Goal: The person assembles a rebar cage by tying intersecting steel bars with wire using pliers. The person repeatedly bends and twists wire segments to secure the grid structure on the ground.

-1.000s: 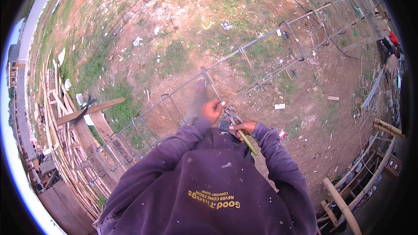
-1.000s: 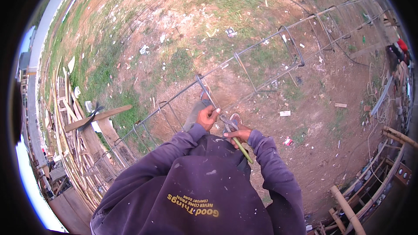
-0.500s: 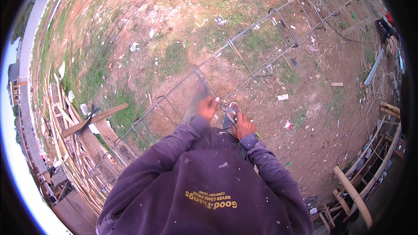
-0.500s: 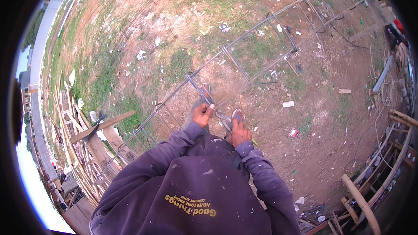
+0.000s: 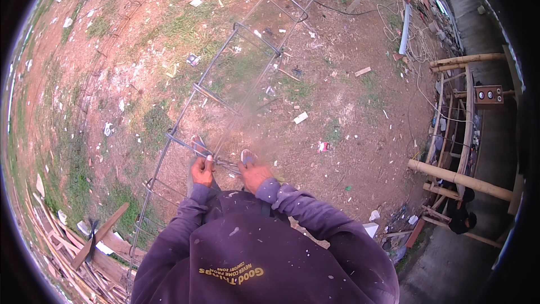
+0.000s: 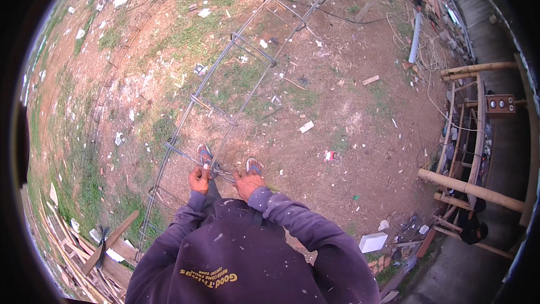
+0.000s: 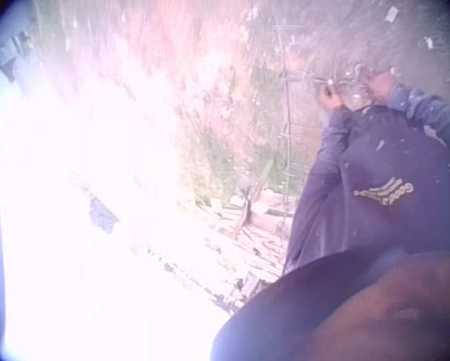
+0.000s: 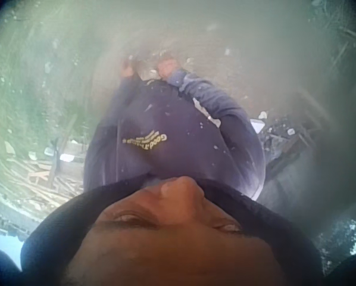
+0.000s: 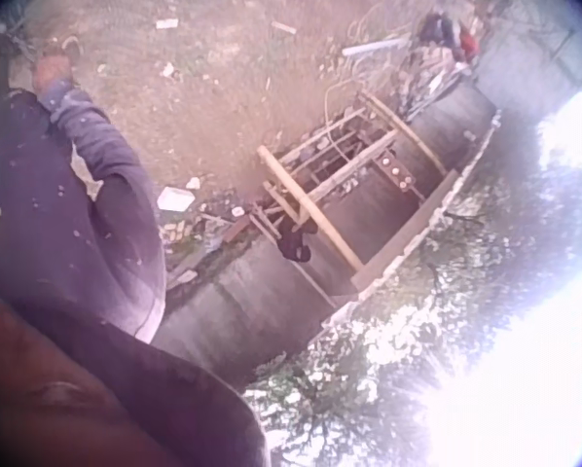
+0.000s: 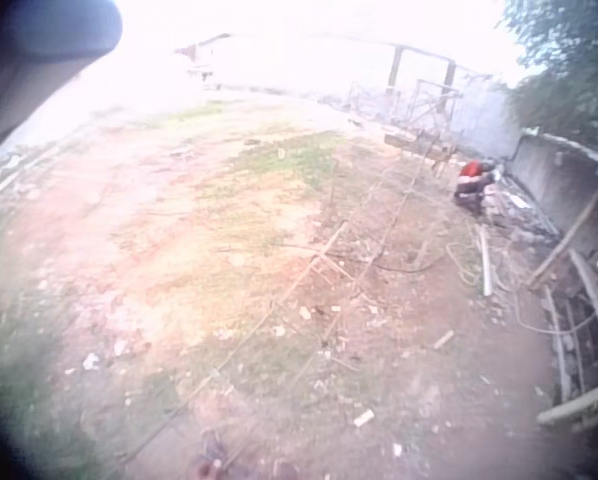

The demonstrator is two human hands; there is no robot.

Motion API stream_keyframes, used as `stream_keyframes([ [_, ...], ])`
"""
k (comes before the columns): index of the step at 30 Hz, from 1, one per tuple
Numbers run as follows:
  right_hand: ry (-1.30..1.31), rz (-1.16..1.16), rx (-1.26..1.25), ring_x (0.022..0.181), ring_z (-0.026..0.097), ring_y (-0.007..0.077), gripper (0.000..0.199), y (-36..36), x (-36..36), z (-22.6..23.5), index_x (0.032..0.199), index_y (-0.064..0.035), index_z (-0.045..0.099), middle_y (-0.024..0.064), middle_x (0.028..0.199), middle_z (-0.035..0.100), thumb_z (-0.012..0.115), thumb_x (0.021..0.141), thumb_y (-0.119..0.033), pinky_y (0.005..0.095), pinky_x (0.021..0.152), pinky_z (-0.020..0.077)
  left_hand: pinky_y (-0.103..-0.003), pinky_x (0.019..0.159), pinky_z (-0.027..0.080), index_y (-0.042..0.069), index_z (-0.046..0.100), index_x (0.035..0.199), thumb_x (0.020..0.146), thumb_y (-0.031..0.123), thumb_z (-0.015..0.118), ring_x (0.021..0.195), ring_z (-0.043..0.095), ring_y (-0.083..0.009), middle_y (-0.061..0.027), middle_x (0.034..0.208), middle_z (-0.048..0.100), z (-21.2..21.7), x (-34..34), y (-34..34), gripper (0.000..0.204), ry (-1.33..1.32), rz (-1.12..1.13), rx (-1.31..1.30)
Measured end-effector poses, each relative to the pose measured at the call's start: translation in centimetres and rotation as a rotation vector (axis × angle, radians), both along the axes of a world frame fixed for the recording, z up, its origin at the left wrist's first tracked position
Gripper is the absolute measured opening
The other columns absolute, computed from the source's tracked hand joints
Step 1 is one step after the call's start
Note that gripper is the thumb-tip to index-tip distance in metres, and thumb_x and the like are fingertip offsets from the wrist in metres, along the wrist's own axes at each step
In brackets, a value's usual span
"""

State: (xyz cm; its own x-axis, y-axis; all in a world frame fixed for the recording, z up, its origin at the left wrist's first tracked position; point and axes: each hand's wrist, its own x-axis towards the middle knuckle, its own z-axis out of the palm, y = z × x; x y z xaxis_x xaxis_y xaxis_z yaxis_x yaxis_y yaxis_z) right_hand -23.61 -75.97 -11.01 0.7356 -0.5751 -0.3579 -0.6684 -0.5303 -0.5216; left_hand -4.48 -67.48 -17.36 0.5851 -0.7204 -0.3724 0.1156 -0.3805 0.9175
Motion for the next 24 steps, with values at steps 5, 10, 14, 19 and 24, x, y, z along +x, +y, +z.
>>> stream_keyframes([
  [5,0.007,-0.306,1.017,0.058,0.062,0.0231,0.034,-1.5,0.4,-0.3,0.097,-0.0047,0.052,0.0084,0.076,0.062,0.066,0.087,-0.034,0.0351,0.052,0.0518,-0.024,0.051,0.036,0.002,0.055,0.076,0.093,0.018,0.060,0.055,0.046,-0.0069,0.0002,0.061,0.053,-0.2,-0.3,0.2,0.025,0.013,-0.014,-0.079],
  [10,0.172,-0.265,1.448,0.055,0.060,0.0114,0.045,-3.4,-0.1,-0.1,0.104,-0.0049,0.048,0.0044,0.072,0.059,0.077,0.077,-0.026,0.0254,0.045,0.0497,-0.024,0.051,0.035,0.002,0.053,0.075,0.093,0.018,0.060,0.055,0.045,-0.0062,0.0001,0.060,0.052,-0.3,-0.6,0.2,0.025,0.029,0.000,-0.043],
  [14,0.054,0.038,0.255,0.083,0.066,0.0318,0.057,-2.5,-0.9,1.1,0.121,-0.0003,0.046,0.0169,0.089,0.064,0.064,0.081,-0.036,0.0447,0.074,0.0532,-0.023,0.050,0.034,0.003,0.053,0.075,0.093,0.019,0.061,0.055,0.045,-0.0058,0.0002,0.060,0.052,-0.6,-0.6,0.1,0.026,0.063,0.017,-0.058],
  [19,0.081,0.097,-0.114,0.077,0.063,0.0392,0.052,-2.6,-1.6,2.1,0.114,0.0008,0.049,0.0183,0.090,0.065,0.058,0.087,-0.043,0.0495,0.071,0.0508,-0.023,0.049,0.034,0.003,0.052,0.074,0.093,0.020,0.061,0.054,0.045,-0.0053,0.0008,0.059,0.051,-0.8,-0.7,0.3,0.027,0.083,0.013,-0.057],
  [24,0.291,-0.485,1.520,0.050,0.060,0.0220,0.047,-4.6,0.1,3.3,0.096,-0.0028,0.050,0.0056,0.067,0.060,0.071,0.080,-0.041,0.0366,0.047,0.0515,-0.023,0.049,0.035,0.003,0.053,0.073,0.092,0.022,0.063,0.054,0.045,-0.0052,0.0011,0.058,0.051,-0.5,-0.9,0.3,0.029,0.101,0.033,0.005],
])
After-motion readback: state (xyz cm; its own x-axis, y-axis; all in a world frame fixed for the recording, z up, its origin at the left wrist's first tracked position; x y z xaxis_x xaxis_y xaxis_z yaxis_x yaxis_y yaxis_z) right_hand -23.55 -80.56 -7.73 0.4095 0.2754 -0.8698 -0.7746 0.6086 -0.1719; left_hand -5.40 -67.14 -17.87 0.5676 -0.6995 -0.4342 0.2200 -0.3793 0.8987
